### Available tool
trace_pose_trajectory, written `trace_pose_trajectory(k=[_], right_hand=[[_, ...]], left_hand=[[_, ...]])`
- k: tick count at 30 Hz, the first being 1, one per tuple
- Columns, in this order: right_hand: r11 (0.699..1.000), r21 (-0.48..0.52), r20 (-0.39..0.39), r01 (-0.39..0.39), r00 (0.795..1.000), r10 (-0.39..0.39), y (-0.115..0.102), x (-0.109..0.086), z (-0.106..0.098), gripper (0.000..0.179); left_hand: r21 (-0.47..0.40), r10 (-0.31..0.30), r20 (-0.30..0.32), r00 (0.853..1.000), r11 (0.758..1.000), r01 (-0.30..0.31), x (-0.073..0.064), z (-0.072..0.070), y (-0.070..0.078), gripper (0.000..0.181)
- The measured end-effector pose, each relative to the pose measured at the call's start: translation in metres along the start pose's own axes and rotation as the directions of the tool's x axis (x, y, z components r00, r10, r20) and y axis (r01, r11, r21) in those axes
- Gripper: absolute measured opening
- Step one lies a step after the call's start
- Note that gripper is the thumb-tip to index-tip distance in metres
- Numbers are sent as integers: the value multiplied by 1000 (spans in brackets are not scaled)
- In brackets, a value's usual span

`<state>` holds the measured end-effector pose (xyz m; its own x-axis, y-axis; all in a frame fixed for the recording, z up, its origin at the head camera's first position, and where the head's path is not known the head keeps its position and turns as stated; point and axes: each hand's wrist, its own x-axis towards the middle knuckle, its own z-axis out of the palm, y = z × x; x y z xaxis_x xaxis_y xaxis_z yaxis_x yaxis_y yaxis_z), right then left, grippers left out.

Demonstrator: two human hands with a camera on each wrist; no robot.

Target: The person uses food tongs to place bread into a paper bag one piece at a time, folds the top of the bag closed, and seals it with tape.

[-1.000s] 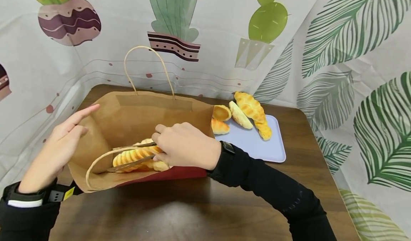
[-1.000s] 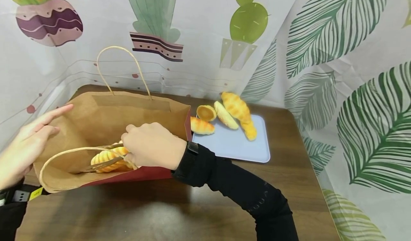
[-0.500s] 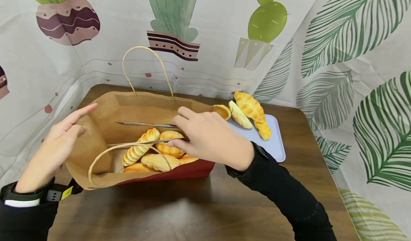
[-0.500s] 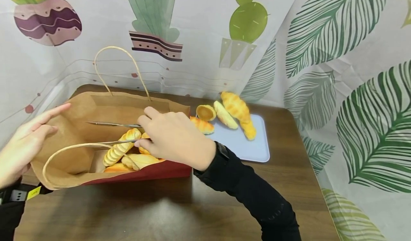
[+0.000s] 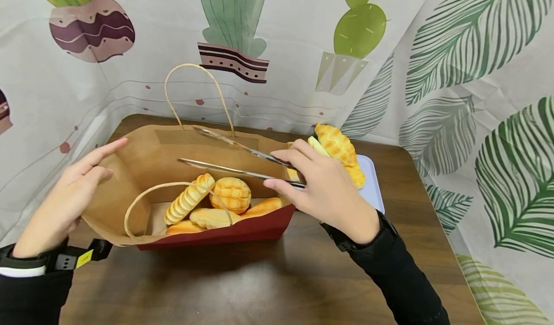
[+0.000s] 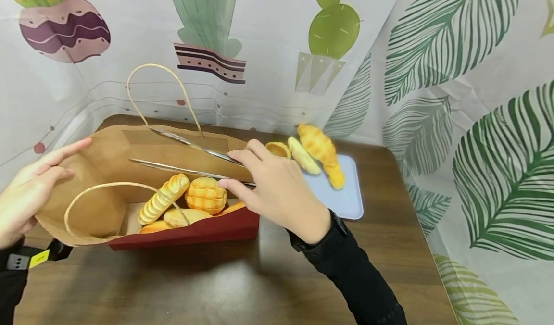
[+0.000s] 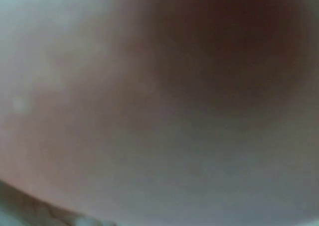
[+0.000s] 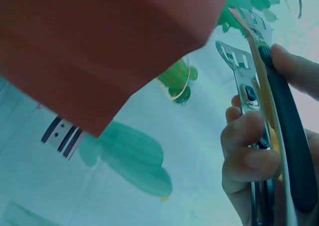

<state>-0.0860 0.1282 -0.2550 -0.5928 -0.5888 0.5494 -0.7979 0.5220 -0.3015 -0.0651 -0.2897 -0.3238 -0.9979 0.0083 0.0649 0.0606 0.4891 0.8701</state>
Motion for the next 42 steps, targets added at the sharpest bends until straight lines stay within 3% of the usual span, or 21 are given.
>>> trace_pose_trajectory(k=[10, 19, 31, 42], right_hand=[[992, 81, -138, -101, 984, 112, 27, -33, -5, 40], [944, 78, -244, -319, 912, 329, 51, -62, -8, 38], [831, -29, -186, -555, 820, 541, 102, -104, 8, 37], [738, -129, -137, -662, 749, 648, 131, -129, 20, 44]], left_hand=[[-18, -48, 25, 999, 999, 48, 1, -7, -1, 61], [-4, -78, 64, 995, 997, 78, 3, -11, 1, 59], [-8, -68, 109, 992, 998, 70, 6, -15, 0, 58], [-23, -71, 114, 991, 997, 74, 8, -19, -2, 59]])
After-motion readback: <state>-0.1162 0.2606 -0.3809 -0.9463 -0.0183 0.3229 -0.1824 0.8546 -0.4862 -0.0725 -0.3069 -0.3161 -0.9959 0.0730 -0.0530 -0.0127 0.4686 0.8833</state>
